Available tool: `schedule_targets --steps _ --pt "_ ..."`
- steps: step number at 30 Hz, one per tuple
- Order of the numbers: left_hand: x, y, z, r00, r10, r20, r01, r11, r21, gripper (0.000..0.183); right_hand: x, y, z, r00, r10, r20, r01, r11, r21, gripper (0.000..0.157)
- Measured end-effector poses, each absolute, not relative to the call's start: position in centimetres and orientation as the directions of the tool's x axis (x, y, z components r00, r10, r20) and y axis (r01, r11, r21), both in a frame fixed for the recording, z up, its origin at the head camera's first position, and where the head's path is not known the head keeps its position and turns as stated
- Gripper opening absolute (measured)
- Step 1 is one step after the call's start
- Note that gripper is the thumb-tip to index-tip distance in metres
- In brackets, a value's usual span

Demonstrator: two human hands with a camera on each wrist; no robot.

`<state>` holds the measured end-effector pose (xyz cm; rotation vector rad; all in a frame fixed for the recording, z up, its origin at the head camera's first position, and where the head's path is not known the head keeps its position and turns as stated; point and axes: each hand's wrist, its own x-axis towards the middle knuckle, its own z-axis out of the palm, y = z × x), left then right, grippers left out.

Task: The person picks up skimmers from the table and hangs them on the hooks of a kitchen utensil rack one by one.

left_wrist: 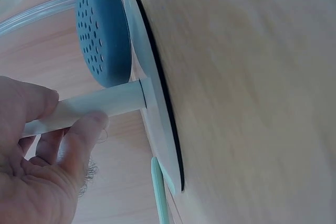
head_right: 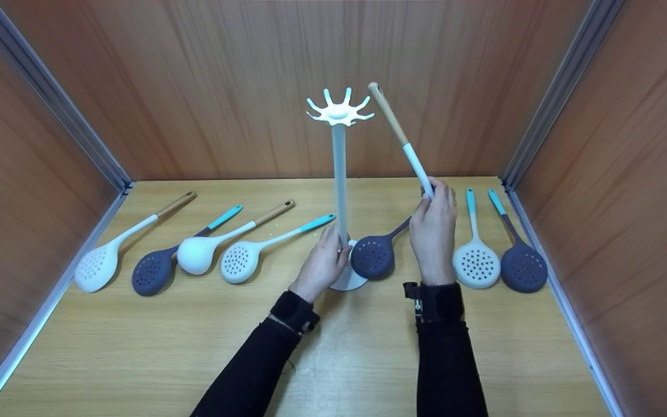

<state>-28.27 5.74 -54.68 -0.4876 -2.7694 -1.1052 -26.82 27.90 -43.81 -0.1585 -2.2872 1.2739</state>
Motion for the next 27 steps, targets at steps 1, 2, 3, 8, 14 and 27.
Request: schedule_targets --steps 1,2,3,8,14,27 --pt "-28.3 5.8 -54.7 -0.942 0.25 0.226 0.337 0.68 0.651 0.022 -26.8 27.9 -43.7 -0.863 0.341 0.373 -0.14 0.547 -0.826 0.041" --pt "-28.3 5.8 -54.7 -0.942 0.25 0.222 0.334 0.68 0.653 0.023 -26.7 27.9 -43.6 -0.864 0.343 0.368 -0.138 0.542 -0.829 0.041" --pt "-28.3 5.8 -54.7 -0.943 0.25 0.221 0.334 0.678 0.655 0.023 -26.7 27.9 -43.5 -0.865 0.344 0.364 -0.136 0.537 -0.832 0.041" --pt "-28.2 5.7 -54.7 -0.939 0.25 0.236 0.344 0.672 0.656 0.027 -26.5 27.9 -43.2 -0.868 0.351 0.352 -0.13 0.525 -0.841 0.042" --pt "-28.2 5.6 -54.7 -0.932 0.256 0.254 0.361 0.666 0.653 0.03 -26.3 27.8 -42.9 -0.868 0.351 0.352 -0.134 0.517 -0.845 0.042" --pt "-28.2 5.7 -54.9 -0.931 0.258 0.258 0.365 0.683 0.633 0.019 -25.9 27.6 -42.5 -0.881 0.3 0.366 -0.196 0.472 -0.86 0.042"
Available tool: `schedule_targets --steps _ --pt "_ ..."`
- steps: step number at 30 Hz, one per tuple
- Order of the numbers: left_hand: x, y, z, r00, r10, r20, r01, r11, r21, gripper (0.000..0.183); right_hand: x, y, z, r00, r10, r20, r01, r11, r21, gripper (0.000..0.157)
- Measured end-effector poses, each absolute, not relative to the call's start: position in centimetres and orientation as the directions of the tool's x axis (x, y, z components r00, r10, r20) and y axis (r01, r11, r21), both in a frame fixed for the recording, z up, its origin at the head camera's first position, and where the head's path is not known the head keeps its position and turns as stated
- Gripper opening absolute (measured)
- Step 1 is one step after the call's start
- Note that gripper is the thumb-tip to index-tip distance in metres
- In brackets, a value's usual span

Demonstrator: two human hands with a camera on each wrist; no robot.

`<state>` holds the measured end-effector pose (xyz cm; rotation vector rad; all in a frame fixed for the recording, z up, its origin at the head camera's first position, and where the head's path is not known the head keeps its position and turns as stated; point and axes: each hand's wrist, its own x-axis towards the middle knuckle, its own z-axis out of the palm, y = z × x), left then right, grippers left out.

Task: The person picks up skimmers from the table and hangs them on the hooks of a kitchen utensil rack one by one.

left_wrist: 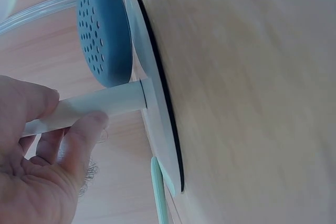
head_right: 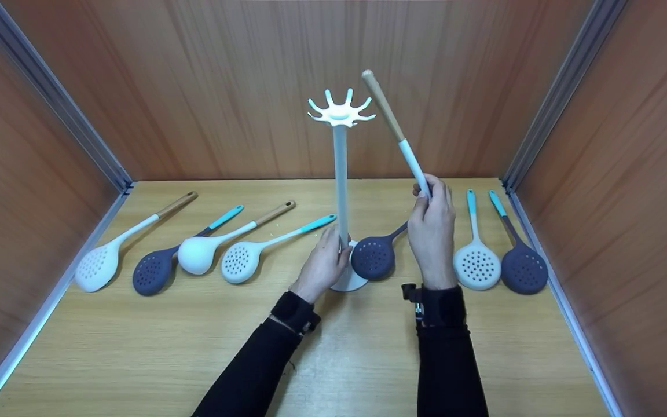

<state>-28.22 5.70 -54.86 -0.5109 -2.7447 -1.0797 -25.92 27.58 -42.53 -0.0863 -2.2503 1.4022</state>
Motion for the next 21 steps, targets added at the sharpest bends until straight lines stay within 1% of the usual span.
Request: schedule_targets --steps 4,13,21 --pt "-28.21 5.71 -54.86 -0.932 0.255 0.259 0.363 0.682 0.635 0.018 -25.92 27.52 -42.52 -0.887 0.292 0.358 -0.195 0.467 -0.863 0.042" --pt "-28.22 5.67 -55.04 -0.924 0.256 0.284 0.381 0.683 0.623 0.02 -25.86 27.33 -42.5 -0.882 0.275 0.383 -0.221 0.477 -0.851 0.042" --pt "-28.28 5.65 -54.86 -0.93 0.256 0.262 0.366 0.679 0.636 0.021 -25.77 27.23 -42.63 -0.874 0.261 0.409 -0.247 0.486 -0.838 0.04"
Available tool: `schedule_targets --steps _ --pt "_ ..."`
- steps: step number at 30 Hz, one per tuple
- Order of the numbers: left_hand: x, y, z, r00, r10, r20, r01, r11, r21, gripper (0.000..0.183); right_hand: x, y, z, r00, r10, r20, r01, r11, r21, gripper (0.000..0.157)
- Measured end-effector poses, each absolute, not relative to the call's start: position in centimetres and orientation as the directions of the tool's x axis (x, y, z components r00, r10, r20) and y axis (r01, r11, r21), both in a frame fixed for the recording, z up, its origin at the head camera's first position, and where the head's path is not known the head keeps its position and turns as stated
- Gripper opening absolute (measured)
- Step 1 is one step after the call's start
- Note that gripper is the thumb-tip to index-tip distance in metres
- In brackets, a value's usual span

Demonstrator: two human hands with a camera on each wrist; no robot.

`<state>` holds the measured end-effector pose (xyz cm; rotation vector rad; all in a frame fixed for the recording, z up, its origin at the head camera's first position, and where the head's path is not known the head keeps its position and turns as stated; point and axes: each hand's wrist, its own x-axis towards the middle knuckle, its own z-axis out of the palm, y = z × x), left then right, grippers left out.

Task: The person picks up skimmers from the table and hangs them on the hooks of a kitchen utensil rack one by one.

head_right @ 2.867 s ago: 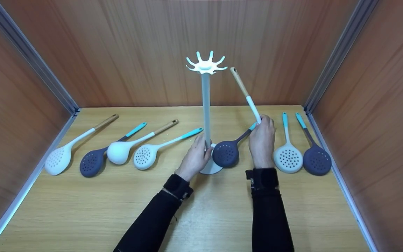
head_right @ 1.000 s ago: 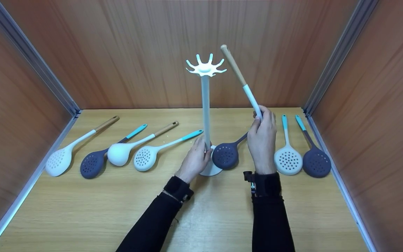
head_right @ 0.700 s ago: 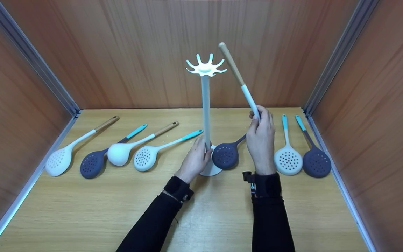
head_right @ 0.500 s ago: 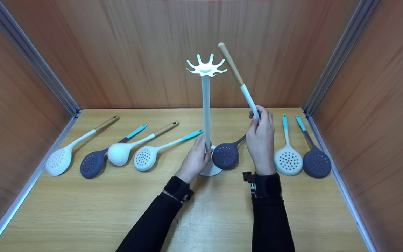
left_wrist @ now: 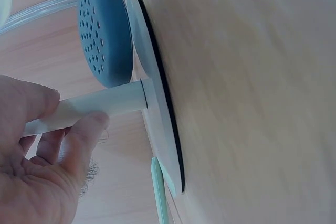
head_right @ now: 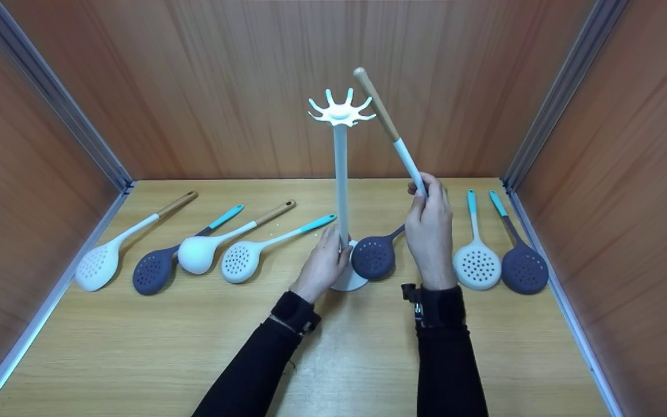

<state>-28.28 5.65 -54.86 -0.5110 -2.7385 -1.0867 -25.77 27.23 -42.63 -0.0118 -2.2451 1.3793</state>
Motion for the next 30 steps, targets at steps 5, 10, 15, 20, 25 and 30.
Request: schedule_targets --steps 5,10,15,20,25,30 --pt "-28.26 5.67 -54.89 -0.93 0.262 0.257 0.367 0.681 0.634 0.022 -25.71 27.18 -42.56 -0.864 0.259 0.431 -0.267 0.49 -0.83 0.039" --pt "-28.19 5.66 -54.92 -0.923 0.269 0.276 0.385 0.682 0.622 0.022 -25.76 27.15 -42.63 -0.854 0.259 0.45 -0.282 0.497 -0.821 0.04" --pt "-28.19 5.67 -54.94 -0.928 0.263 0.264 0.372 0.682 0.63 0.022 -25.76 27.1 -42.62 -0.859 0.258 0.443 -0.272 0.504 -0.82 0.039" --pt "-28.29 5.73 -54.89 -0.934 0.259 0.247 0.358 0.68 0.639 0.022 -25.82 27.13 -42.7 -0.86 0.253 0.444 -0.273 0.507 -0.818 0.039" --pt "-28.31 5.76 -54.95 -0.935 0.256 0.247 0.356 0.678 0.643 0.022 -25.82 27.17 -42.75 -0.858 0.25 0.45 -0.278 0.51 -0.814 0.039" --pt "-28.28 5.72 -54.98 -0.933 0.253 0.256 0.36 0.672 0.647 0.02 -25.85 27.27 -42.82 -0.859 0.249 0.447 -0.272 0.518 -0.811 0.039"
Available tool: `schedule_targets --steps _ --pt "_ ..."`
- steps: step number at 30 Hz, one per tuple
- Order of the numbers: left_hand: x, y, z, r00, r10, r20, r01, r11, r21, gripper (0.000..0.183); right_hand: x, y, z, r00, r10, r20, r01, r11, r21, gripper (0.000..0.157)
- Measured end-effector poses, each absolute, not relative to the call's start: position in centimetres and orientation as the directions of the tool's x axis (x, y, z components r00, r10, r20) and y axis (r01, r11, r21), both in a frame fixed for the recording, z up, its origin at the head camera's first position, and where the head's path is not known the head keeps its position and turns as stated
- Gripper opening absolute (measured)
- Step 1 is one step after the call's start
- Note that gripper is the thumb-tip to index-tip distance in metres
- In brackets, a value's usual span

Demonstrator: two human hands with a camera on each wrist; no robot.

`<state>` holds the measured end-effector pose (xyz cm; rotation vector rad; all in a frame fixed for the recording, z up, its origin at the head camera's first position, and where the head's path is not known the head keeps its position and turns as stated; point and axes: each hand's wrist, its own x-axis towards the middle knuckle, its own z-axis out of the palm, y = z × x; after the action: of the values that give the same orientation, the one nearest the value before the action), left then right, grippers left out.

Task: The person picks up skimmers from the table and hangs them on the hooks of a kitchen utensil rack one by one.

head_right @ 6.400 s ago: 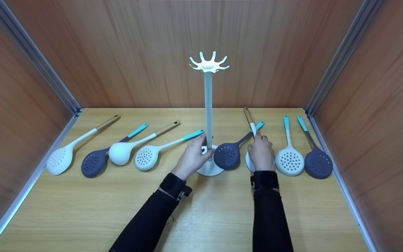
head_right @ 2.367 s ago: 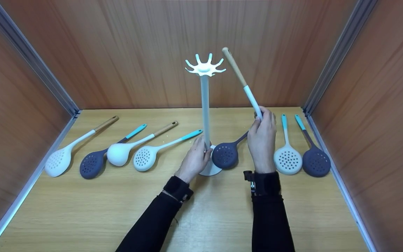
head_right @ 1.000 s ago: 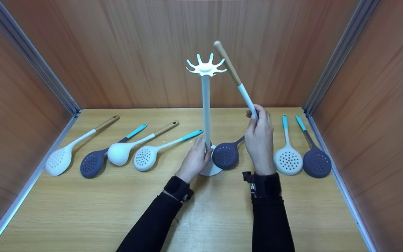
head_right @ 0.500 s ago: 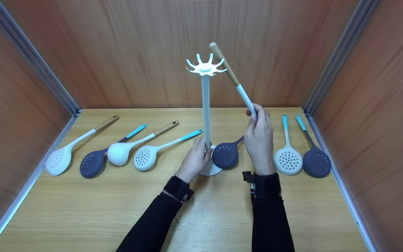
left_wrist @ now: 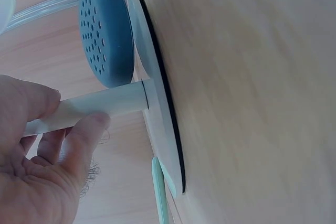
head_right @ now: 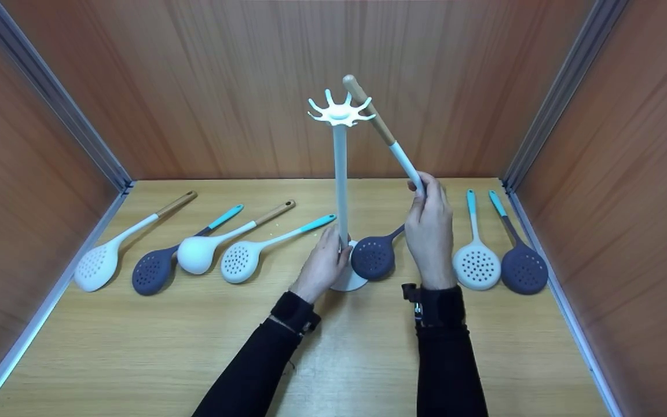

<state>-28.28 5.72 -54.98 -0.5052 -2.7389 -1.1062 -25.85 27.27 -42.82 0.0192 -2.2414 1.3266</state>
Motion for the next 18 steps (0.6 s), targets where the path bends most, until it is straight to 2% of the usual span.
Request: schedule_targets --steps 9,18 --pt "-27.9 5.6 -54.8 -0.92 0.253 0.298 0.388 0.684 0.618 0.02 -26.3 27.6 -43.2 -0.843 0.227 0.488 -0.309 0.538 -0.784 0.035" --pt "-28.0 5.7 -54.9 -0.926 0.254 0.279 0.376 0.682 0.627 0.023 -26.7 27.8 -43.8 -0.863 0.167 0.477 -0.309 0.573 -0.759 0.037"
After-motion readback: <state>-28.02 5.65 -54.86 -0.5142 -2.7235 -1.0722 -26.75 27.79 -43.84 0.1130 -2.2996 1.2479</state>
